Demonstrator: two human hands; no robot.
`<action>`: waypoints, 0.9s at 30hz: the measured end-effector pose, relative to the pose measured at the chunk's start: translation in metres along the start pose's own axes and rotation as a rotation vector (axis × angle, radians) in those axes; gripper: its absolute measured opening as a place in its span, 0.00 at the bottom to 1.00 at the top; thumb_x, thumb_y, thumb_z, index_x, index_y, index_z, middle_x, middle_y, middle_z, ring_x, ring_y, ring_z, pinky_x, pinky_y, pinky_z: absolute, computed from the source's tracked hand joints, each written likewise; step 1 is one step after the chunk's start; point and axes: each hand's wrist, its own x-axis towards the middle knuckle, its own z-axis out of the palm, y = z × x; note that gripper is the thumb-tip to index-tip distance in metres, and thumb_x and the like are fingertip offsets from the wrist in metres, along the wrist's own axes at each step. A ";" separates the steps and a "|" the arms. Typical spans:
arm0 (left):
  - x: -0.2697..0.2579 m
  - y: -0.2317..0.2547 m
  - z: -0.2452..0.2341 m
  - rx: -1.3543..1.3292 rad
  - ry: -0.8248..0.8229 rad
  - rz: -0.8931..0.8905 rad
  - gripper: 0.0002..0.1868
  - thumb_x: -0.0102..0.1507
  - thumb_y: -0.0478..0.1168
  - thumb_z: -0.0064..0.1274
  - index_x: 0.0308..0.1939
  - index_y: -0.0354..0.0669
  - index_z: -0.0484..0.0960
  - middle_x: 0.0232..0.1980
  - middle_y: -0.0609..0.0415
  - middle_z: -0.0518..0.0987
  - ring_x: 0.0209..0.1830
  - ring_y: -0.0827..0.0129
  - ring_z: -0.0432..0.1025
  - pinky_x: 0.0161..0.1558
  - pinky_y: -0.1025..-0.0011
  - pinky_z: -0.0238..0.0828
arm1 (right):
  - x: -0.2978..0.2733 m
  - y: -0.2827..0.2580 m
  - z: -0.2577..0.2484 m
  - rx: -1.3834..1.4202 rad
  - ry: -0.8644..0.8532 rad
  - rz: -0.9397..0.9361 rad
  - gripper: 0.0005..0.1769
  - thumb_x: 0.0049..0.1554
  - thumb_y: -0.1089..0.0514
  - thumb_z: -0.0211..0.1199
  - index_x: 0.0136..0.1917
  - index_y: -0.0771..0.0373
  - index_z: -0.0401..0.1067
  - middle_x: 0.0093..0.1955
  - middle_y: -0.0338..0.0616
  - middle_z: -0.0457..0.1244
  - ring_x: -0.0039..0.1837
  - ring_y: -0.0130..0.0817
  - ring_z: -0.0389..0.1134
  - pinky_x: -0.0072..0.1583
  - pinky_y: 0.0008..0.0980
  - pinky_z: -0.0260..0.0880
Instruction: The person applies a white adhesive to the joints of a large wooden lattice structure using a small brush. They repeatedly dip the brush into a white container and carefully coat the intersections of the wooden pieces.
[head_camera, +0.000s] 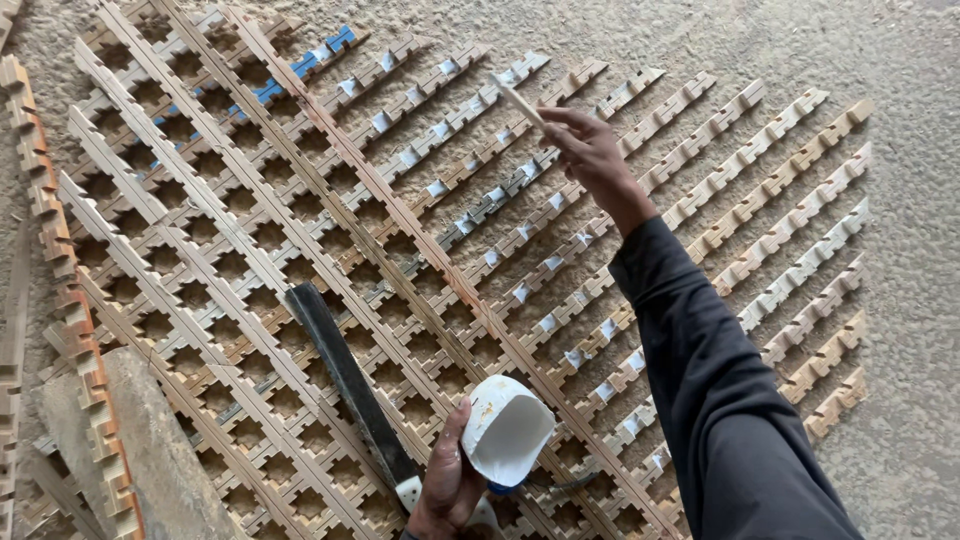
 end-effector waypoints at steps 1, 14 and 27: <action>-0.001 0.000 0.001 0.000 -0.002 -0.002 0.37 0.60 0.55 0.45 0.69 0.39 0.73 0.61 0.35 0.78 0.56 0.42 0.72 0.51 0.44 0.72 | -0.004 0.002 -0.005 -0.002 0.002 0.000 0.18 0.66 0.57 0.58 0.68 0.55 0.74 0.44 0.38 0.69 0.32 0.18 0.59 0.31 0.16 0.57; 0.011 -0.014 -0.001 0.023 -0.051 -0.025 0.37 0.61 0.57 0.44 0.68 0.38 0.74 0.60 0.36 0.79 0.55 0.42 0.73 0.50 0.45 0.73 | -0.007 0.069 -0.024 -0.879 0.273 -0.363 0.15 0.65 0.56 0.61 0.65 0.55 0.74 0.54 0.46 0.64 0.47 0.36 0.64 0.43 0.34 0.70; 0.012 0.006 -0.010 0.064 -0.221 0.129 0.43 0.59 0.63 0.44 0.74 0.47 0.66 0.62 0.36 0.73 0.54 0.42 0.71 0.44 0.48 0.77 | -0.152 -0.045 -0.015 -0.009 -0.138 0.200 0.21 0.63 0.50 0.57 0.68 0.55 0.72 0.41 0.34 0.60 0.33 0.20 0.52 0.34 0.18 0.52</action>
